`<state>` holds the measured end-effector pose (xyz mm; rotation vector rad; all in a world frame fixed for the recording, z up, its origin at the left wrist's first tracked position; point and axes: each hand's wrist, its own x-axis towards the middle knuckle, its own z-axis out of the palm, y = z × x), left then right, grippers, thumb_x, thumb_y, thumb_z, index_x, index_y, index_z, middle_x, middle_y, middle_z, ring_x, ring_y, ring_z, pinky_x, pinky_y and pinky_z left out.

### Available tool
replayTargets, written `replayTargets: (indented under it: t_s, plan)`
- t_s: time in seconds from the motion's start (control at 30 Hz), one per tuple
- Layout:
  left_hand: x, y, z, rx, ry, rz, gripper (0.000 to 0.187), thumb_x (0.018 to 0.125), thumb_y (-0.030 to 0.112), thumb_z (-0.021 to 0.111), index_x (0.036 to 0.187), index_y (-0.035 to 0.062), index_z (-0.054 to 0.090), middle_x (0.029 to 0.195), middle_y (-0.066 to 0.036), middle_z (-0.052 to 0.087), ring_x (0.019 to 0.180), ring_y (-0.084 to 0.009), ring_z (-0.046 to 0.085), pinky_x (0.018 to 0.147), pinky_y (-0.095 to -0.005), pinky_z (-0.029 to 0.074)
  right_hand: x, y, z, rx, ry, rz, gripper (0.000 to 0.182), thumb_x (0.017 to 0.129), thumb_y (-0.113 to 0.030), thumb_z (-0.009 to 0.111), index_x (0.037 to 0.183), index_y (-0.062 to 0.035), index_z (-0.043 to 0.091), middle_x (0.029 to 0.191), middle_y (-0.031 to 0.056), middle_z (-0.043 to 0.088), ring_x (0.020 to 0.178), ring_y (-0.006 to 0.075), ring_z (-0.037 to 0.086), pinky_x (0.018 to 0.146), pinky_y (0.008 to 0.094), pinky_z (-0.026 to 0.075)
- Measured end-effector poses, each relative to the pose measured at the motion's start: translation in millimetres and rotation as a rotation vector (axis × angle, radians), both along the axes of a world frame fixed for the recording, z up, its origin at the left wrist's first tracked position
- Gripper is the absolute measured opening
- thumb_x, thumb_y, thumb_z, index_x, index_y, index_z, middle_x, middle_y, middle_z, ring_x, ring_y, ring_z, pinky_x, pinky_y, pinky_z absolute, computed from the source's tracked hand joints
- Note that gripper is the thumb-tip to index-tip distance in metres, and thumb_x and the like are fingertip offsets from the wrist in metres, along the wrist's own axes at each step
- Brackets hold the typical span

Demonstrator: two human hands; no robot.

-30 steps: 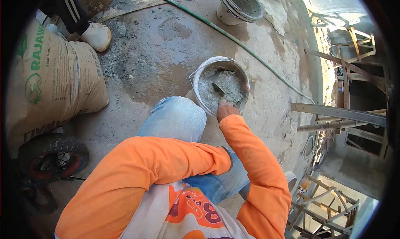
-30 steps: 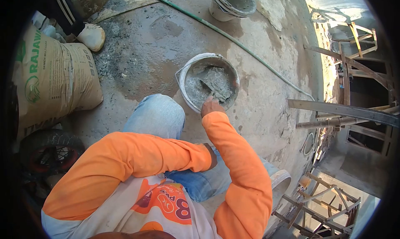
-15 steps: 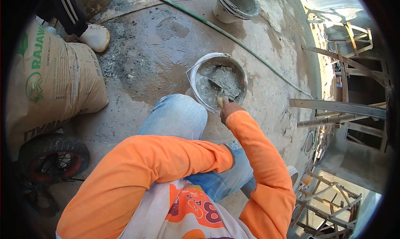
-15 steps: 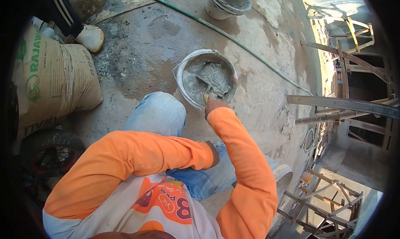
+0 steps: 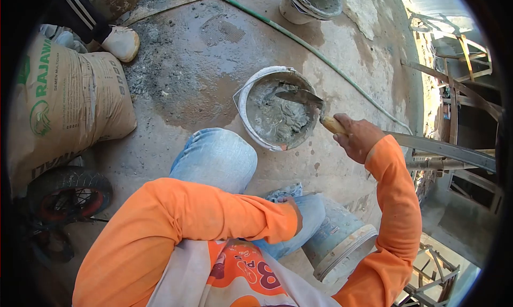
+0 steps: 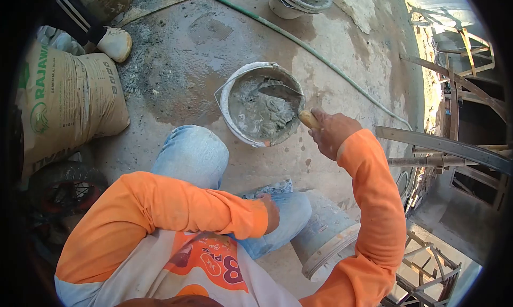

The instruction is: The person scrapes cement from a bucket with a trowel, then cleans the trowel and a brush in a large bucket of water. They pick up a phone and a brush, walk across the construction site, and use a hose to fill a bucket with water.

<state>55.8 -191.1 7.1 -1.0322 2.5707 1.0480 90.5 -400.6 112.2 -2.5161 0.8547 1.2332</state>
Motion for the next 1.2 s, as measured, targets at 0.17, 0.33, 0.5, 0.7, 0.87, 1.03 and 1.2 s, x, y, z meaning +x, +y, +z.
replayTargets:
  t_s: [0.17, 0.33, 0.5, 0.7, 0.87, 1.03, 1.2]
  plan:
    - [100.5, -17.8, 120.5, 0.21, 0.419, 0.326, 0.024, 0.078, 0.02, 0.056, 0.096, 0.0046, 0.057, 0.095, -0.01, 0.06, 0.086, -0.0251, 0.059, 0.072, -0.0412, 0.045, 26.5, -29.1, -26.4, -0.221, -0.059, 0.355, 0.034, 0.086, -0.017, 0.048, 0.119, -0.011, 0.043, 0.094, 0.0162, 0.057, 0.082, 0.0343, 0.059, 0.07, 0.0416, 0.047]
    - [230.1, -81.1, 31.8, 0.039, 0.403, 1.594, 0.051, 0.081, 0.028, 0.054, 0.12, -0.0031, 0.045, 0.114, -0.024, 0.054, 0.107, -0.0344, 0.053, 0.092, -0.0394, 0.04, 43.1, -30.1, -41.3, -0.283, -0.118, 0.635, 0.026, 0.086, -0.013, 0.043, 0.111, -0.0059, 0.047, 0.093, 0.0166, 0.058, 0.08, 0.031, 0.062, 0.065, 0.0386, 0.051]
    - [238.2, -122.2, -106.5, 0.284, 0.281, 2.231, 0.078, 0.079, 0.053, 0.054, 0.127, -0.0058, 0.039, 0.127, -0.024, 0.044, 0.122, -0.0351, 0.039, 0.1, -0.0393, 0.033, 69.9, -13.5, -63.0, -0.247, 0.182, 0.432, 0.027, 0.089, -0.014, 0.039, 0.114, -0.0063, 0.047, 0.097, 0.0192, 0.059, 0.086, 0.0316, 0.062, 0.069, 0.039, 0.052]
    - [221.6, -110.9, -148.0, 0.403, 0.28, 1.994, 0.062, 0.083, 0.055, 0.05, 0.105, -0.0033, 0.058, 0.104, -0.022, 0.06, 0.101, -0.0375, 0.055, 0.087, -0.0424, 0.042, 78.3, -31.9, -54.7, -0.106, 0.477, 0.188, 0.05, 0.087, -0.013, 0.037, 0.135, -0.0095, 0.027, 0.101, 0.023, 0.06, 0.091, 0.0385, 0.06, 0.08, 0.0462, 0.048]
    - [217.3, -111.5, -151.7, 0.401, 0.281, 2.067, 0.06, 0.085, 0.053, 0.047, 0.1, -0.0037, 0.058, 0.102, -0.022, 0.06, 0.099, -0.0374, 0.055, 0.085, -0.0423, 0.042, 68.2, -31.7, -47.1, -0.025, 0.596, 0.061, 0.051, 0.086, -0.02, 0.039, 0.135, -0.012, 0.026, 0.096, 0.0226, 0.061, 0.085, 0.0366, 0.062, 0.075, 0.0455, 0.05]
    - [220.3, -113.9, -150.7, 0.413, 0.278, 2.056, 0.061, 0.085, 0.054, 0.045, 0.103, -0.0035, 0.056, 0.103, -0.023, 0.059, 0.1, -0.0375, 0.055, 0.086, -0.0425, 0.042, 65.3, -65.0, -42.9, 0.445, 0.723, -0.59, 0.049, 0.089, -0.027, 0.04, 0.135, -0.0162, 0.029, 0.07, 0.008, 0.053, 0.053, 0.0142, 0.054, 0.037, 0.029, 0.04]
    - [220.3, -112.6, -150.7, 0.487, 0.331, 2.056, 0.061, 0.086, 0.054, 0.045, 0.104, -0.0035, 0.056, 0.105, -0.024, 0.058, 0.102, -0.0385, 0.054, 0.088, -0.0424, 0.041, 49.3, -56.8, -40.6, 0.638, 0.706, -0.847, 0.048, 0.089, -0.027, 0.039, 0.136, -0.02, 0.028, 0.066, 0.0023, 0.048, 0.049, 0.0089, 0.046, 0.035, 0.0237, 0.033]
